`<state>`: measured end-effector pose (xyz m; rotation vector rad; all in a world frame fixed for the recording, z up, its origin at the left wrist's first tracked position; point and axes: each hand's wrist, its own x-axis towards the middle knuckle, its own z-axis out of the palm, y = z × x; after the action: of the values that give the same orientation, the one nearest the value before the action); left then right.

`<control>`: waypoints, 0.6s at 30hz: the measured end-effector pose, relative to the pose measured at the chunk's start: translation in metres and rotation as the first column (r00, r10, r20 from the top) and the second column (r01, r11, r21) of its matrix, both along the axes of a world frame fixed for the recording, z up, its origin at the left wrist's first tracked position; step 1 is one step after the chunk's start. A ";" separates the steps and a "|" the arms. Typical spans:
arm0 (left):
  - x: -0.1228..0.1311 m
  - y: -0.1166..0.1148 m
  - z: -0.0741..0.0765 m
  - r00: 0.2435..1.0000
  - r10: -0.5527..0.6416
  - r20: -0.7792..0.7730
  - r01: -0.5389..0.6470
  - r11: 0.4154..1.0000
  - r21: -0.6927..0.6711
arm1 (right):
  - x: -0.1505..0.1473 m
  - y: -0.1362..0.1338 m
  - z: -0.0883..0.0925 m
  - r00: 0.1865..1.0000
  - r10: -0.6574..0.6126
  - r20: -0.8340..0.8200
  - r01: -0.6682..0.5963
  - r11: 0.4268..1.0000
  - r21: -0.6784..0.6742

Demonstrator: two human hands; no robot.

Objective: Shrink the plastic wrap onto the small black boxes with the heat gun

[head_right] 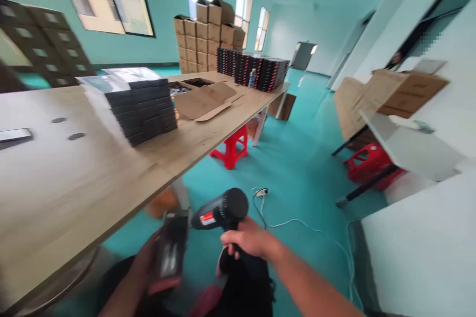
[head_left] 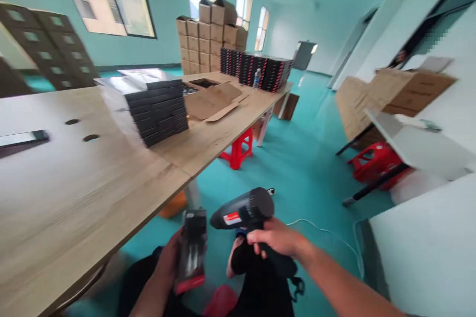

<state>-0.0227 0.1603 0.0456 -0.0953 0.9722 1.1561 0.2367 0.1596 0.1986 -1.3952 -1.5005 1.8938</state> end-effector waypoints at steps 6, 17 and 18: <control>-0.024 -0.025 0.007 0.998 -0.015 0.059 0.005 0.987 0.159 | 0.015 -0.026 -0.013 0.979 0.188 -0.082 -0.200 0.963 -0.181; -0.032 -0.016 -0.028 0.884 0.468 -0.017 -0.468 0.883 -0.027 | -0.001 -0.036 -0.022 0.989 -0.008 -0.150 -0.006 0.996 -0.091; -0.034 -0.017 -0.031 0.878 0.478 -0.005 -0.478 0.878 -0.040 | -0.002 -0.038 -0.026 0.990 -0.039 -0.133 0.029 0.997 -0.074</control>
<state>-0.0563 0.1433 0.0148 -0.3899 0.9966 1.5891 0.2352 0.1212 0.1730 -1.2862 -1.3496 1.9962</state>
